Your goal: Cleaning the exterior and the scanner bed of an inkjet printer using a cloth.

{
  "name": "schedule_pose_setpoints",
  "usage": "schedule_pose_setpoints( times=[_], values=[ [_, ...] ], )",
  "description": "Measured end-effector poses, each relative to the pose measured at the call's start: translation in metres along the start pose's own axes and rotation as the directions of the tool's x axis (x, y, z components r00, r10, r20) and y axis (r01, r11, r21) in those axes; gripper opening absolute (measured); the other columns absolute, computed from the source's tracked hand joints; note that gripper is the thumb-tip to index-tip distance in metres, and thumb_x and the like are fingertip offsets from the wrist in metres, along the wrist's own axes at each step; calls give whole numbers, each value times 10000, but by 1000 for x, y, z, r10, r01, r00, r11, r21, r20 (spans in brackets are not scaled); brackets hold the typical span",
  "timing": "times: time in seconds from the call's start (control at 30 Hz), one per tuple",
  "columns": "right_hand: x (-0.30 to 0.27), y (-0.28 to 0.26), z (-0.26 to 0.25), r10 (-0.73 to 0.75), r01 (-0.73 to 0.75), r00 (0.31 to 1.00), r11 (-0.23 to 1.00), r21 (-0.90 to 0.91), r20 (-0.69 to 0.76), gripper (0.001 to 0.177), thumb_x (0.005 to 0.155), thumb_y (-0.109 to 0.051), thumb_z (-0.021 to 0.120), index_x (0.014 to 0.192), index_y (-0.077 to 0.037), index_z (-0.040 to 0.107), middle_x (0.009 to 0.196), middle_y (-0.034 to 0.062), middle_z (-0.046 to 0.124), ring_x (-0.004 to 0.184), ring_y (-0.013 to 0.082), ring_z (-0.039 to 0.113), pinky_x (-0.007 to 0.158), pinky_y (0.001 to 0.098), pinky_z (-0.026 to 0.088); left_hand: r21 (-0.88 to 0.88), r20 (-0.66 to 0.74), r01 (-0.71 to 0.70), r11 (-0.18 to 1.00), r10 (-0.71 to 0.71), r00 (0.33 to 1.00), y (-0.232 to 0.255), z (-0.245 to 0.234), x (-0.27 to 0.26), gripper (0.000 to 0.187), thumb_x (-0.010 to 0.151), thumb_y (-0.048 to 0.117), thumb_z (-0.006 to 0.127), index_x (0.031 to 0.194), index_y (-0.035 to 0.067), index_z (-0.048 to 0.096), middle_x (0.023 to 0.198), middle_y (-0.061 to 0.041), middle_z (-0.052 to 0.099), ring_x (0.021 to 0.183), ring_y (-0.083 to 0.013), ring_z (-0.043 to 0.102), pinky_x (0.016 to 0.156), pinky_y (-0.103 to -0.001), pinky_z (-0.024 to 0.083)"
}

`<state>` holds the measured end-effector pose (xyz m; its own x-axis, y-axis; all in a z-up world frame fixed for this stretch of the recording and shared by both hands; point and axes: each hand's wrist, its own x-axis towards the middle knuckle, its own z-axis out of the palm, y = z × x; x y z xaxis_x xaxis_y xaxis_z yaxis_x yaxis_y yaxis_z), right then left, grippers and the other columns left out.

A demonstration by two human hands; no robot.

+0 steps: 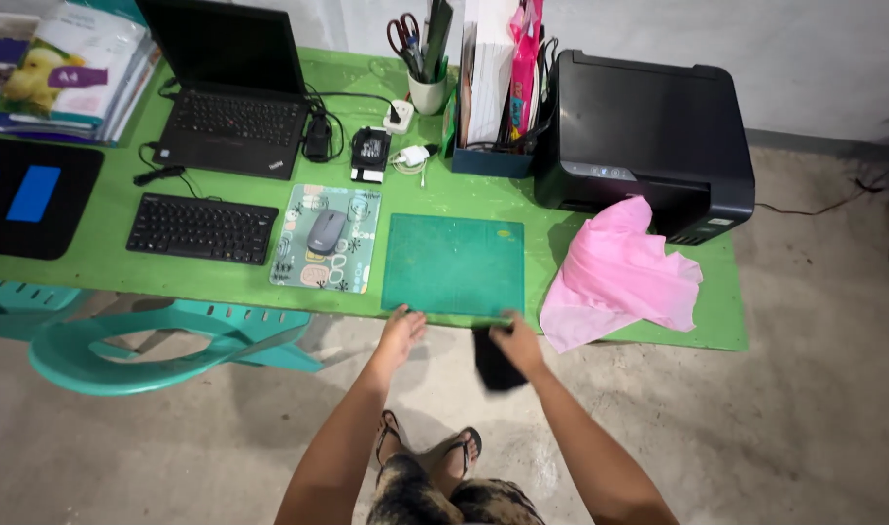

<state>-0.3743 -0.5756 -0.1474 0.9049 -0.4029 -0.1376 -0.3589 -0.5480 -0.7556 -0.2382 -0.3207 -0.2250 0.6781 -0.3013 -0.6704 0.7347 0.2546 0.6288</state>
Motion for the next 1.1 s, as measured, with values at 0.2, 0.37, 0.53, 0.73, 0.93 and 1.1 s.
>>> schedule_pose_setpoints(
  times=[0.2,0.37,0.53,0.73,0.93,1.1],
  values=[
    [31,11,0,462,-413,860,879,238,-215,652,780,-369,833,1229,47,608,1167,265,705,1117,369,683,967,415,512,-223,64,-44,974,59,996,-8,-14,12,491,963,105,547,1409,-83,461,1368,-199,597,1270,-332,605,1020,-453,508],
    [38,9,10,407,-396,873,913,93,-269,750,720,-339,893,1252,67,554,1188,277,688,1145,407,659,978,432,506,-244,77,9,970,10,997,3,-17,8,321,976,51,504,1274,-66,504,1331,-205,603,1263,-338,616,1018,-448,524],
    [39,-41,-1,494,-510,842,860,-22,-218,825,690,-312,916,1288,36,466,1236,229,674,1178,398,641,969,483,497,-225,60,7,974,6,998,17,-12,13,271,962,23,481,1227,-29,501,1316,-200,594,1238,-332,622,962,-434,518],
    [49,-48,-5,492,-519,850,844,-137,-187,794,728,-296,900,1318,8,464,1248,236,681,1182,408,649,974,498,517,-267,34,47,963,-40,999,17,-9,28,392,945,-17,437,1330,-92,434,1388,-225,556,1284,-361,603,966,-447,505],
    [59,-52,-8,435,-460,886,868,-188,-162,807,750,-301,879,1364,6,455,1229,232,695,1163,399,663,956,501,525,-264,36,48,963,-39,999,30,3,33,448,948,-2,414,1386,-91,389,1436,-225,535,1336,-340,569,1060,-482,450],
    [62,-54,-10,446,-473,880,851,-228,-161,827,761,-343,865,1397,-5,458,1220,233,704,1157,396,674,958,487,536,-224,38,49,973,-42,998,33,5,35,482,926,-19,420,1403,-71,377,1464,-209,514,1375,-324,539,1115,-557,379]
  ],
)
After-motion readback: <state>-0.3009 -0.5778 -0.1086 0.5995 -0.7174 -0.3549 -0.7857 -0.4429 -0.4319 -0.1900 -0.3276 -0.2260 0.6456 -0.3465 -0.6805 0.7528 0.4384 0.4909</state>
